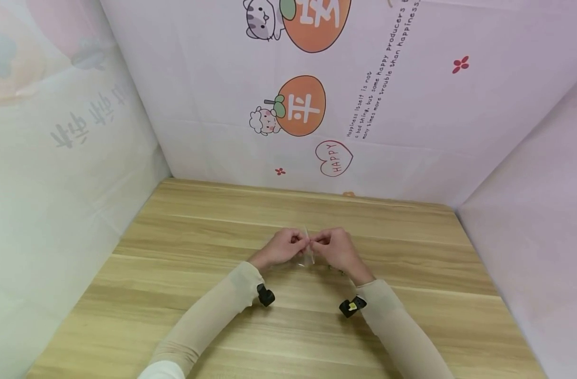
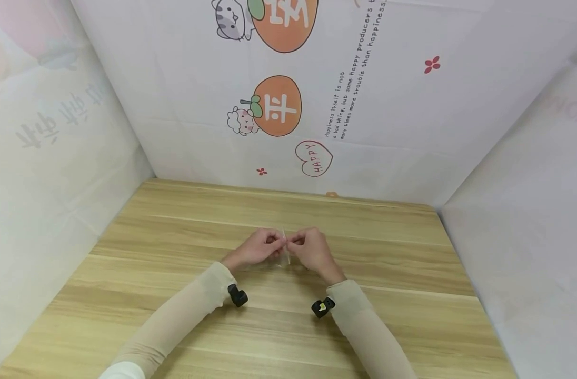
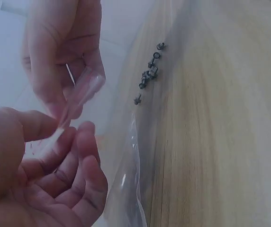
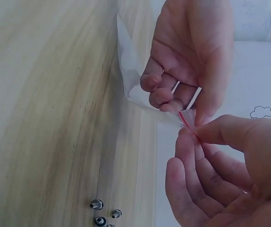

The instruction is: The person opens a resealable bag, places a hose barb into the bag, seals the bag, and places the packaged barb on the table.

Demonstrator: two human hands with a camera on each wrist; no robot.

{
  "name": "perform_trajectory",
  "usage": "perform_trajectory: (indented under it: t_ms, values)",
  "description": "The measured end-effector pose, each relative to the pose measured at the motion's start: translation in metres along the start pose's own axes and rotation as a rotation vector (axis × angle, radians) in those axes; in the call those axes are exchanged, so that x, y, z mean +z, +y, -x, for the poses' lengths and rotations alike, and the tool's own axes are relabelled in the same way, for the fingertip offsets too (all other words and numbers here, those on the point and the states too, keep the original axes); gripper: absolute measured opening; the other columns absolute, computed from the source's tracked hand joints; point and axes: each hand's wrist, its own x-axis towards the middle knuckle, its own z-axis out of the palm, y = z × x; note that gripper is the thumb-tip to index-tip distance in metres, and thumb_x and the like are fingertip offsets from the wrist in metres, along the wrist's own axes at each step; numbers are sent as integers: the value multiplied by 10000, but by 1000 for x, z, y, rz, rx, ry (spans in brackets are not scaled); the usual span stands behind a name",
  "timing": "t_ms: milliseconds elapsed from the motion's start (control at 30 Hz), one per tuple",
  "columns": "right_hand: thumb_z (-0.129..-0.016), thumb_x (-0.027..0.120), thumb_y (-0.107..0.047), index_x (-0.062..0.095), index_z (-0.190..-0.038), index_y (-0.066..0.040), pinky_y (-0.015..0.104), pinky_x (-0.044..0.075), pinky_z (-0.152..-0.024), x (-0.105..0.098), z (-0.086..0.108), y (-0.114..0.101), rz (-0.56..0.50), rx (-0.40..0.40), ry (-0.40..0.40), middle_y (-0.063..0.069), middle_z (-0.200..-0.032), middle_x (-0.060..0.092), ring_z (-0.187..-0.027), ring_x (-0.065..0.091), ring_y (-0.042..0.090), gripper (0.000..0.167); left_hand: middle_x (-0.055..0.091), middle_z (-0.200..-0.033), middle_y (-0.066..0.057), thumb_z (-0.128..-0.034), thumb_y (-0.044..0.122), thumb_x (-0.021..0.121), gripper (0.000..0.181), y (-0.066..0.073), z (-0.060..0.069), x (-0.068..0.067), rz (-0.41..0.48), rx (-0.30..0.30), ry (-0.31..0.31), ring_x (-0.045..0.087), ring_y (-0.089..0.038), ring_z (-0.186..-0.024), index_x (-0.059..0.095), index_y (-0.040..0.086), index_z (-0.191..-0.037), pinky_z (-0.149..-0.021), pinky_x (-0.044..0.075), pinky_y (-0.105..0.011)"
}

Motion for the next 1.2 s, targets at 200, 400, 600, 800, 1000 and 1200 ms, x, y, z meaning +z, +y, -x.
perform_trajectory:
  t_ms: [200,400,600,800,1000,1200]
  values:
    - [-991,748,-150,846,-1026,-93,231,486,-576,1,1,0,11,-16,-2,85,-956,816,-692,614,113,119,741,-912,-101,-1125,205,515,300,5,1,3,-95,35,-6,674,-140,-791,718,24,-999,-703,552,-245]
    - [-1000,739,-172,844,-1003,-104,231,474,-581,4,0,2,13,-2,-9,75,-965,812,-706,595,110,125,738,-922,-120,-1120,174,513,275,3,2,2,-110,56,-14,666,-143,-800,701,17,-993,-660,518,-239]
    - [-1022,703,-174,835,-1016,-108,234,478,-585,4,-1,5,5,-12,-14,67,-963,805,-708,593,123,148,717,-946,-132,-1120,183,529,265,-2,3,-1,-30,66,-38,624,-165,-803,685,1,-1007,-713,535,-269]
    - [-1032,680,-182,823,-1039,-100,242,468,-578,3,-2,7,-28,-25,-30,55,-921,785,-695,574,142,164,690,-921,-73,-1115,224,554,263,-7,3,-5,81,69,-65,600,-173,-791,697,47,-982,-712,518,-280]
    - [-1026,682,-157,820,-1029,-82,239,467,-558,6,-1,5,-30,-33,-28,58,-906,783,-691,587,137,157,685,-866,-21,-1108,211,568,233,-13,4,-7,98,47,-63,600,-147,-752,698,56,-994,-658,501,-259]
    - [-1024,689,-144,818,-997,-78,238,502,-588,8,-1,4,-1,-57,-15,61,-914,781,-728,634,132,148,700,-890,-70,-1103,174,559,220,-11,6,-8,83,40,-56,603,-140,-760,687,30,-997,-669,516,-258]
